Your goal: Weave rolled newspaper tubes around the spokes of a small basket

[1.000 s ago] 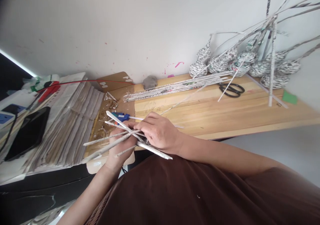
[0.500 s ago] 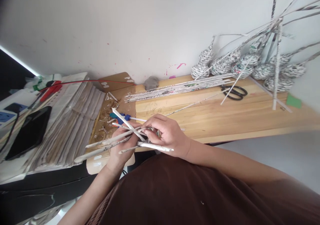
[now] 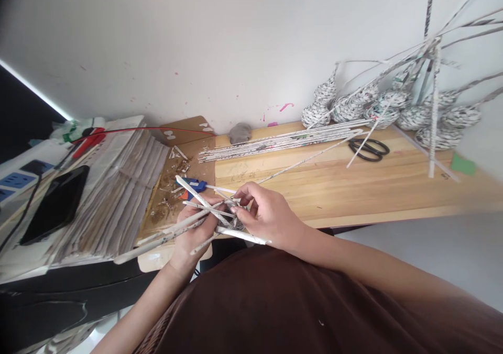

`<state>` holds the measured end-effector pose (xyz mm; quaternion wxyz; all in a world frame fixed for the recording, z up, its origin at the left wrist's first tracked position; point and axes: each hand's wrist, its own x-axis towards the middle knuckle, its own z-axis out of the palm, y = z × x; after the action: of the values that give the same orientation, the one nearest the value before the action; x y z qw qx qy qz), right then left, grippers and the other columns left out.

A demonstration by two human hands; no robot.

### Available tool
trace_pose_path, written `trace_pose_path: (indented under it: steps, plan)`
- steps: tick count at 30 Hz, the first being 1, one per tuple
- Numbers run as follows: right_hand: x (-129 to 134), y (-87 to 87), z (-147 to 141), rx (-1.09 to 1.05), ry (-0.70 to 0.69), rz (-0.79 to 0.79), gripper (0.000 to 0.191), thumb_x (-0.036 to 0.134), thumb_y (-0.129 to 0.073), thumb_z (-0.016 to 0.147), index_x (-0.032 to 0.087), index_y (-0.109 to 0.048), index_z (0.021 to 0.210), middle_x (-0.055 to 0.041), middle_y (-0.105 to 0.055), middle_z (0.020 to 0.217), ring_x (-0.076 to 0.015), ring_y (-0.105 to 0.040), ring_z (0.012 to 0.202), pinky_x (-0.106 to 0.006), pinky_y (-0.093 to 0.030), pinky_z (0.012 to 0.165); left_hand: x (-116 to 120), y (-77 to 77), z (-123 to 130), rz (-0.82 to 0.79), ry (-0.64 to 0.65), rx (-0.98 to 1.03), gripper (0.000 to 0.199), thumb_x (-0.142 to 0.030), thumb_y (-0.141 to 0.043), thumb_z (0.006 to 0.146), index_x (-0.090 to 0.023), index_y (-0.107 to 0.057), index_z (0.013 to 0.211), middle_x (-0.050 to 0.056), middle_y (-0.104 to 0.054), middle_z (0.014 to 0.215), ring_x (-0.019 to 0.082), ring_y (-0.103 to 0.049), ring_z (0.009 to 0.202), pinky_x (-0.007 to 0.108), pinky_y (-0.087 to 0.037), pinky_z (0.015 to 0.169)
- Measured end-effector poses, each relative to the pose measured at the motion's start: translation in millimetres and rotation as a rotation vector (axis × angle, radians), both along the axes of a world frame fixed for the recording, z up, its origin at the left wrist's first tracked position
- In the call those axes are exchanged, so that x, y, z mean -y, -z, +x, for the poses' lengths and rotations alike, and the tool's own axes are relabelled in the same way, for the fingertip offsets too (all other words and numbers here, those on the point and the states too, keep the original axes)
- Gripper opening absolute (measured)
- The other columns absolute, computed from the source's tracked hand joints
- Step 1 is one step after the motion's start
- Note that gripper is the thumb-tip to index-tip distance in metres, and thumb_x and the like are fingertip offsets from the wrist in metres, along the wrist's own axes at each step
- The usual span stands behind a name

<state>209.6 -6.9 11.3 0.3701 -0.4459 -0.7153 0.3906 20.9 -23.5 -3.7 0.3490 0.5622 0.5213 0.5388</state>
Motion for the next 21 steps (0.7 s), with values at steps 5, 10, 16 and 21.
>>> trace_pose_path:
  steps: [5,10,16,21]
  plan:
    - [0.4,2.0,-2.5,0.014,0.025,-0.059,0.022,0.029,-0.066,0.087,0.021,-0.066,0.108,-0.0021,-0.075,0.092,-0.0116,-0.065,0.067,-0.022,-0.05,0.06,2.6,3.2,1.4,0.001,-0.028,-0.016,0.013,-0.029,-0.073,0.081,-0.019,-0.071,0.088,0.003,-0.075,0.082,0.016,-0.069,0.071,0.026,-0.055,0.067]
    - [-1.0,2.1,-6.6,-0.081,0.04,-0.077,0.014,0.029,-0.069,0.084,0.018,-0.069,0.093,-0.0015,-0.073,0.078,-0.0122,-0.064,0.064,-0.021,-0.048,0.056,2.4,-0.7,3.3,-0.008,-0.05,-0.023,0.015,-0.031,-0.073,0.078,-0.019,-0.071,0.086,0.002,-0.074,0.076,0.017,-0.069,0.068,0.027,-0.055,0.064]
    - [-3.9,7.5,-7.0,-0.153,0.004,-0.113,0.015,0.032,-0.067,0.088,0.018,-0.069,0.091,-0.0014,-0.072,0.077,-0.0123,-0.063,0.063,-0.022,-0.048,0.056,1.9,0.4,3.6,-0.03,-0.089,-0.035,0.012,-0.028,-0.072,0.078,-0.018,-0.072,0.085,0.001,-0.074,0.075,0.015,-0.067,0.065,0.024,-0.055,0.062]
    - [-8.2,14.0,-8.0,-0.236,-0.085,-0.229,0.029,0.044,-0.06,0.095,0.017,-0.071,0.096,-0.0045,-0.073,0.088,-0.016,-0.067,0.077,-0.026,-0.052,0.069,1.8,-2.9,1.9,-0.036,-0.119,-0.116,0.011,-0.029,-0.073,0.079,-0.018,-0.071,0.076,0.001,-0.072,0.071,0.015,-0.068,0.065,0.024,-0.054,0.061]
